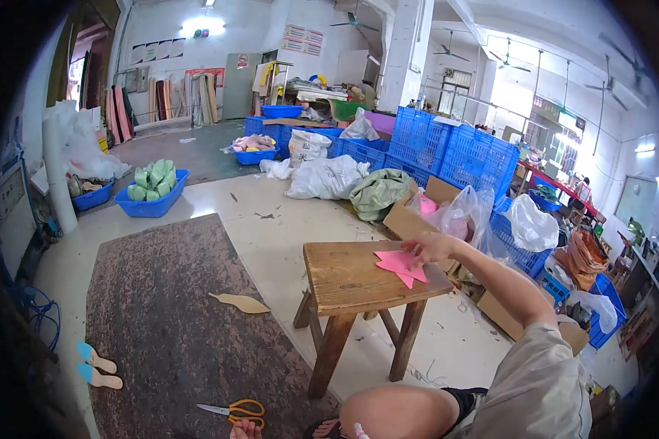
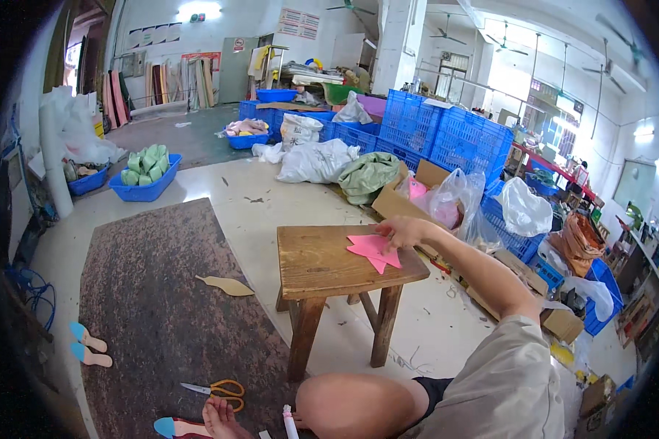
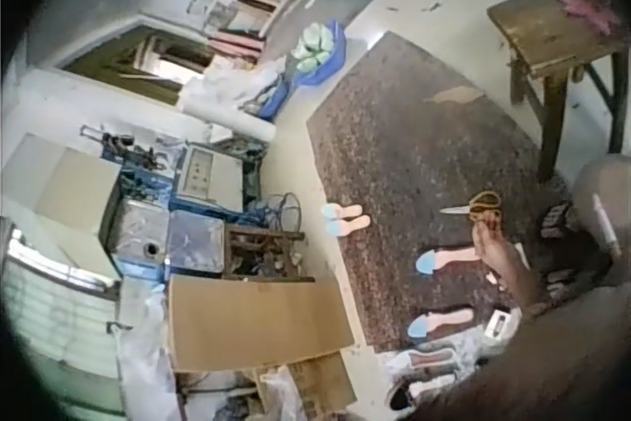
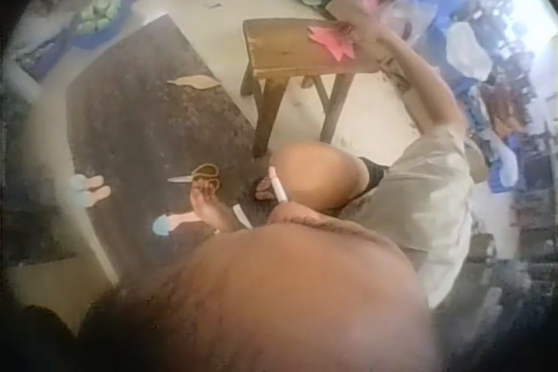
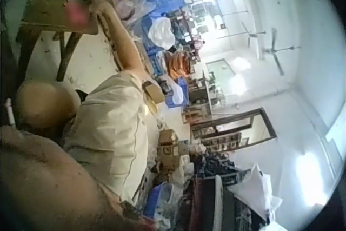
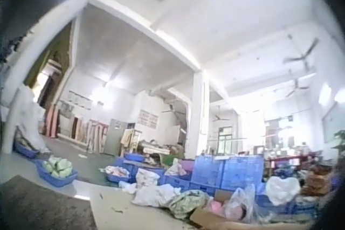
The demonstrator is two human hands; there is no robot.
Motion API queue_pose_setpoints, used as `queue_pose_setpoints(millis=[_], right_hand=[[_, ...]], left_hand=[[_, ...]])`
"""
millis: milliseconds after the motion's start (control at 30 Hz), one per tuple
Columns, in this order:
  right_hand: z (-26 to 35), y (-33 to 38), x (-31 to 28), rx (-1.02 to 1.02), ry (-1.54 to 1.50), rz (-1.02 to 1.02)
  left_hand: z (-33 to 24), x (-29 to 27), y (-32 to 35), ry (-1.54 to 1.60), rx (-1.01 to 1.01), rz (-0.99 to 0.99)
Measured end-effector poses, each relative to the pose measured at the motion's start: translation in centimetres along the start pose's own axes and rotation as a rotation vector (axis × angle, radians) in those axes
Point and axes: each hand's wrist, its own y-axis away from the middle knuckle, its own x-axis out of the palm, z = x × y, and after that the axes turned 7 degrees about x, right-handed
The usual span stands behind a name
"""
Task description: The person assembles a pair of slippers by attaching pink straps to the insoles. They use scissors to cut the straps to the correct length and a lighter to heat the ends for attachment. The person handles multiple slipper components and tools on the floor.
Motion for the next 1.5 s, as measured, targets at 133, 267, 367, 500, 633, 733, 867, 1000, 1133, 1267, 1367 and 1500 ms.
queue_pose_setpoints(millis=[133, 267, 367, 500, 633, 733, 867, 1000, 1133, 1267, 1367, 1500], right_hand=[[0.1, -0.5, -0.1, 0.005, 0.036, -0.007], [-0.8, -0.7, 1.6, -0.108, 0.075, -0.3], [-0.9, -2.2, 3.0, -0.114, -0.033, -0.319], [1.3, 0.8, 1.3, -0.126, -0.094, -0.347], [4.6, 2.4, -1.8, -0.108, -0.788, -0.213], [6.0, 1.5, -4.9, -0.187, -0.725, -0.023], [11.7, 0.8, 2.3, -0.347, -0.663, 0.032], [26.9, 8.5, 12.4, -0.846, -0.238, 0.375], [32.1, 8.4, 22.4, -1.122, -0.112, 0.685], [35.9, 8.4, 30.5, -1.184, -0.292, 0.859], [37.6, 10.4, 32.9, -1.186, -0.366, 0.388], [36.6, 13.5, 36.8, -1.858, -0.327, 0.35]], left_hand=[[-0.3, -0.4, 1.0, 0.005, -0.02, -0.034], [1.6, -2.2, 0.2, 0.062, -0.003, -0.048], [2.2, -3.8, -0.4, 0.064, 0.043, -0.017], [-0.1, -2.1, 0.7, 0.083, 0.065, -0.102], [0.2, -3.5, 1.1, 0.164, 0.093, -0.145], [0.3, -3.5, 1.7, 0.234, 0.083, -0.138], [-1.8, -3.0, 2.5, 0.281, 0.01, 0.06], [-3.6, -3.5, 2.7, 0.553, -0.122, 0.331], [-2.5, -3.3, 3.2, 0.376, -0.101, 0.6], [-3.0, -6.9, 4.5, 0.434, -0.269, 0.17], [-2.4, -9.9, 5.2, 0.648, -0.091, -0.024], [-1.1, -12.4, 5.9, 0.825, 0.072, -0.19]])
